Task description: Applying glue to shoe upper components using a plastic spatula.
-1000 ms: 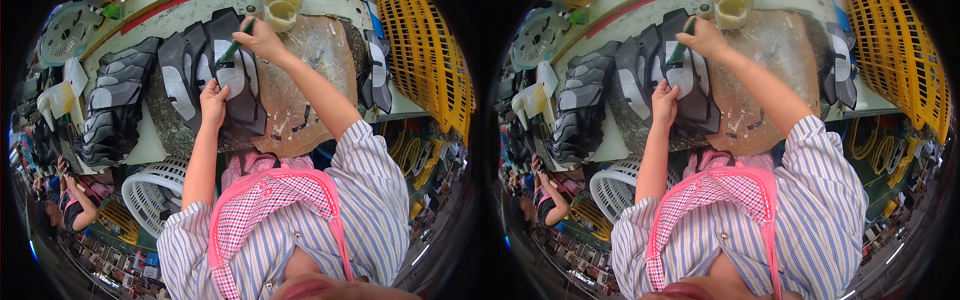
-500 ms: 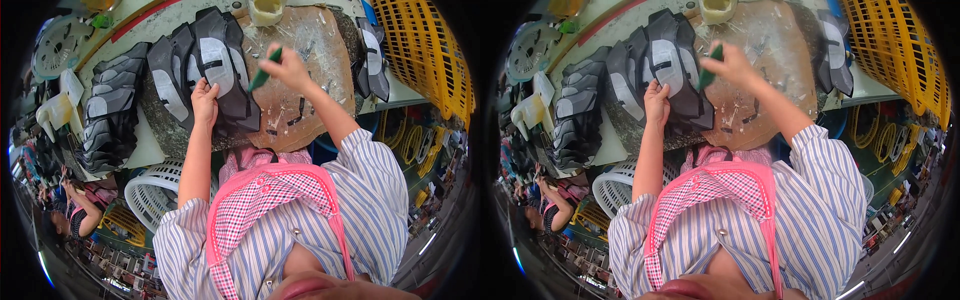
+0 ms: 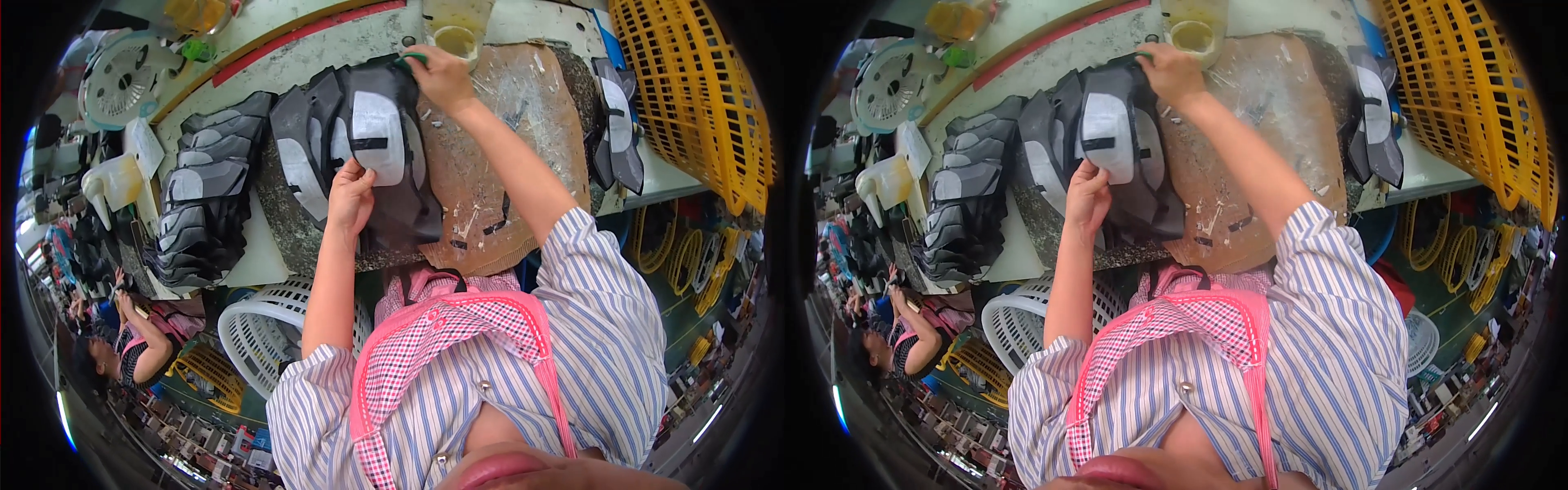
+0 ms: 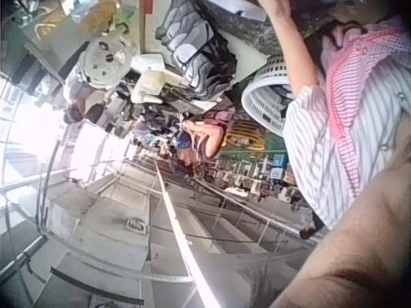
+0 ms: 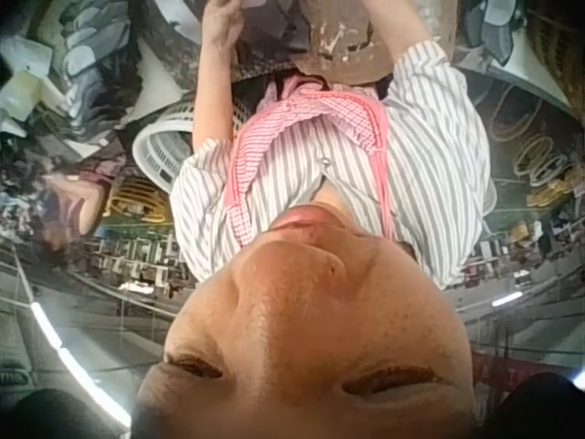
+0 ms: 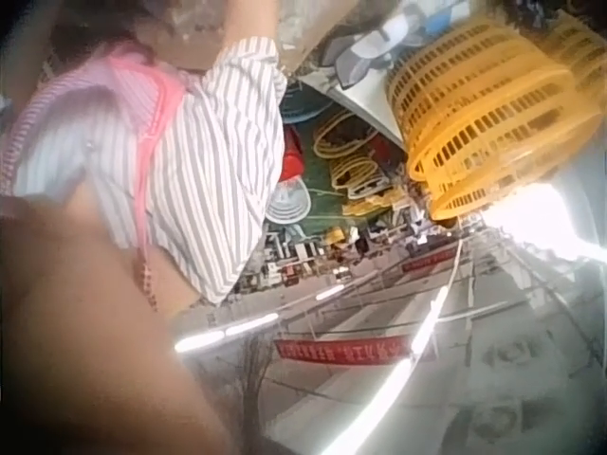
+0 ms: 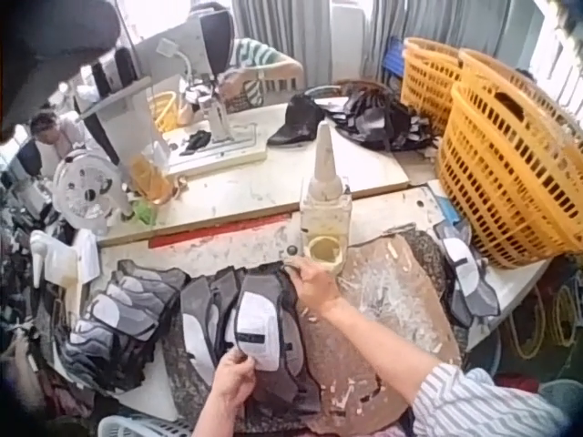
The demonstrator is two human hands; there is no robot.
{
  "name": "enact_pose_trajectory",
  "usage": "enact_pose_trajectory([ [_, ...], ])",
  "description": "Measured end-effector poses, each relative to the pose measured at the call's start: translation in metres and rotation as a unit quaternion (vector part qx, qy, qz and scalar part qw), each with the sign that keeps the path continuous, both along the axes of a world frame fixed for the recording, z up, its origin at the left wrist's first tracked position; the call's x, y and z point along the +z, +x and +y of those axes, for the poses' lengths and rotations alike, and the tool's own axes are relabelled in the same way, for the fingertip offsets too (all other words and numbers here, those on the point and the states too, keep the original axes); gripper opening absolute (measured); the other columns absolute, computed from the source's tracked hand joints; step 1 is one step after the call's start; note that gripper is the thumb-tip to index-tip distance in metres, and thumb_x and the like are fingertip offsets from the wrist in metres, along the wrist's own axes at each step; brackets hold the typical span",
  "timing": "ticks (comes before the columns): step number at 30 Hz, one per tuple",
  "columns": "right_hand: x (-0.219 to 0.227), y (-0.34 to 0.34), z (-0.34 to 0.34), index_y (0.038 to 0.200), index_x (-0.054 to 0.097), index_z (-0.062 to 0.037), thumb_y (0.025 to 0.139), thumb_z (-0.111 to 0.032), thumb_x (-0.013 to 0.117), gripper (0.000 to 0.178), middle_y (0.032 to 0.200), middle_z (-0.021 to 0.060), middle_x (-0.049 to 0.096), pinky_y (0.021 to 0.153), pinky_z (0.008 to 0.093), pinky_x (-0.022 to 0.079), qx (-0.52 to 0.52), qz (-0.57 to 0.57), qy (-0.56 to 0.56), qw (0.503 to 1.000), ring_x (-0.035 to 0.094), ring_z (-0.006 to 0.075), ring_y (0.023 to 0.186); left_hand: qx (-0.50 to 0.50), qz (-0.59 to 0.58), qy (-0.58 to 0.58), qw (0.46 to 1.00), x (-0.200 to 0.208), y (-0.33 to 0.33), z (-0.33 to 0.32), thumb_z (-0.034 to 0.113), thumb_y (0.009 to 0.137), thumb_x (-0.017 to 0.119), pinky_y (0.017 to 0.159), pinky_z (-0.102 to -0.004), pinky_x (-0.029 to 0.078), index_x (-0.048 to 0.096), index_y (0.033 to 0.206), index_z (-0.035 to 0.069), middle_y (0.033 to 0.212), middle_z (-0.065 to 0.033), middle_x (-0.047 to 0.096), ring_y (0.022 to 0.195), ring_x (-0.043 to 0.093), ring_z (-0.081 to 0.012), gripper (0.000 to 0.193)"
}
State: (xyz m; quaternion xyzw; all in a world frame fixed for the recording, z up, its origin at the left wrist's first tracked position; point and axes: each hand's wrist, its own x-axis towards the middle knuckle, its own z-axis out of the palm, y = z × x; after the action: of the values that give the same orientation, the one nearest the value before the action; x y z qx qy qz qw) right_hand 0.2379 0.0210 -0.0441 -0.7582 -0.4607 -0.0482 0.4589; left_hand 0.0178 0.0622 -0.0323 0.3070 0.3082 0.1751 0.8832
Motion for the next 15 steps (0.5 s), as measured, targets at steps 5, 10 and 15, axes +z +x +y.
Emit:
enact_pose_trajectory([
  [5, 0.036, 0.012, -0.043, 0.088, 0.056, -0.0042, 0.08, -0.015, 0.05, 0.014, 0.067, 0.0007, 0.055, 0.045, 0.0177, 0.039, -0.012, 0.195, 0.08, 0.978, 0.048, 0.0042, 0.05, 0.208, -0.067, 0.164, 0.962, 0.072, -0.028, 0.037, 0.002, 0.078, 0.048, 0.074, -0.0222, 0.04, 0.048, 0.096, 0.002, 0.094, -0.0043, 0.054, 0.085, 0.051, -0.0115, 0.018],
  [10, 0.041, 0.034, -0.063, 0.089, 0.057, -0.006, 0.079, -0.017, 0.051, 0.016, 0.065, -0.0009, 0.055, 0.048, 0.0181, 0.039, -0.089, 0.167, 0.056, 0.98, 0.048, 0.0038, 0.051, 0.454, 0.091, 0.371, 0.805, 0.104, -0.083, 0.12, 0.005, 0.078, 0.049, 0.062, -0.0224, 0.041, 0.044, 0.092, 0.002, 0.085, -0.006, 0.053, 0.073, 0.051, -0.0116, 0.016],
  [15, 0.025, 0.042, -0.046, 0.083, 0.06, -0.0083, 0.074, -0.022, 0.056, 0.017, 0.059, 0.0041, 0.055, 0.046, 0.0248, 0.038, -0.162, -0.055, -0.113, 0.979, 0.051, 0.0124, 0.05, 0.429, 0.424, 0.414, 0.682, 0.019, -0.126, 0.171, 0.003, 0.073, 0.053, 0.072, -0.029, 0.04, 0.025, 0.116, -0.007, 0.097, -0.0175, 0.048, 0.084, 0.051, -0.0222, 0.053],
])
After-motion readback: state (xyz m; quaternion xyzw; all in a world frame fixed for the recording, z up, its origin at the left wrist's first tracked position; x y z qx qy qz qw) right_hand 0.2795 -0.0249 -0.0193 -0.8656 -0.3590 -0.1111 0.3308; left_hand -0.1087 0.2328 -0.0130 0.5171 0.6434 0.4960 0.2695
